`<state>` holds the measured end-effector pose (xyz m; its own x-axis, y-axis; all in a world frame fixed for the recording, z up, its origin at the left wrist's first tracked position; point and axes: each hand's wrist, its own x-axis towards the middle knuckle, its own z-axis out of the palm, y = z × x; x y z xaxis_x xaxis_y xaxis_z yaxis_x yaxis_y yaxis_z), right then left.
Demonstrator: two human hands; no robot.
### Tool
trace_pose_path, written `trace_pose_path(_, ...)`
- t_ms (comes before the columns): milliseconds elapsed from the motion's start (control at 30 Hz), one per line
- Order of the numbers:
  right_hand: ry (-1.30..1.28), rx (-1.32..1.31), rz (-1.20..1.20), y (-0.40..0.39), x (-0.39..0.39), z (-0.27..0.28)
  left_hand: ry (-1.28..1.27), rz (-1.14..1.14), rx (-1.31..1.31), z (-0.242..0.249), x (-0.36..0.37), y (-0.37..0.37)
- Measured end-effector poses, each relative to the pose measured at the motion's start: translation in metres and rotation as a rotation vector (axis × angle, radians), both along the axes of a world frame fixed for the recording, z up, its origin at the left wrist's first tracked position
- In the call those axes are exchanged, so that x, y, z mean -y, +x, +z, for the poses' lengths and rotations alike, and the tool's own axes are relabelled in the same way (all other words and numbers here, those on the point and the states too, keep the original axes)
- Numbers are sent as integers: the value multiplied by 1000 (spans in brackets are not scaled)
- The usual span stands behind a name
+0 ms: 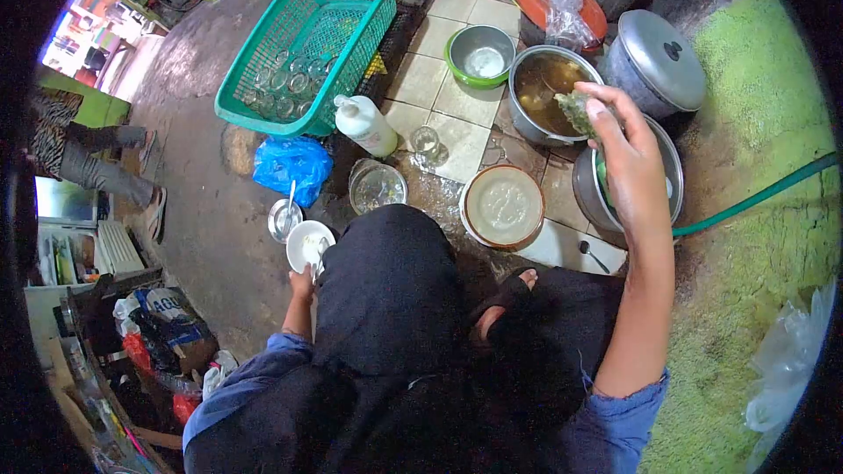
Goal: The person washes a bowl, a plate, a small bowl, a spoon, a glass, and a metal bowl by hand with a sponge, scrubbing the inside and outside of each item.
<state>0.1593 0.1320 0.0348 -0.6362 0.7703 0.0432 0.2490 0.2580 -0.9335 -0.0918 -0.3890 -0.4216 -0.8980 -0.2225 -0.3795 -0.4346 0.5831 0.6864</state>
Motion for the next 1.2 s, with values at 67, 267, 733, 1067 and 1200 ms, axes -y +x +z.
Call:
trace_pose_path(67, 1, 0, 5, 1, 0, -1, 134, 55, 18, -24, 13, -2)
trace_pose_path(267, 35, 3, 0, 1, 4, -3, 551, -81, 124, -48, 25, -21)
trace_pose_path(733, -154, -118, -86, 32, -12, 6, 516, -238, 213, 54, -56, -2)
trace_pose_path(1067, 36, -85, -145, 51, -22, 4, 367, -963, 287, 152, -292, -7)
trace_pose_path(1200, 40, -77, -146, 55, -18, 6, 494, -1025, 487, 150, -431, -15)
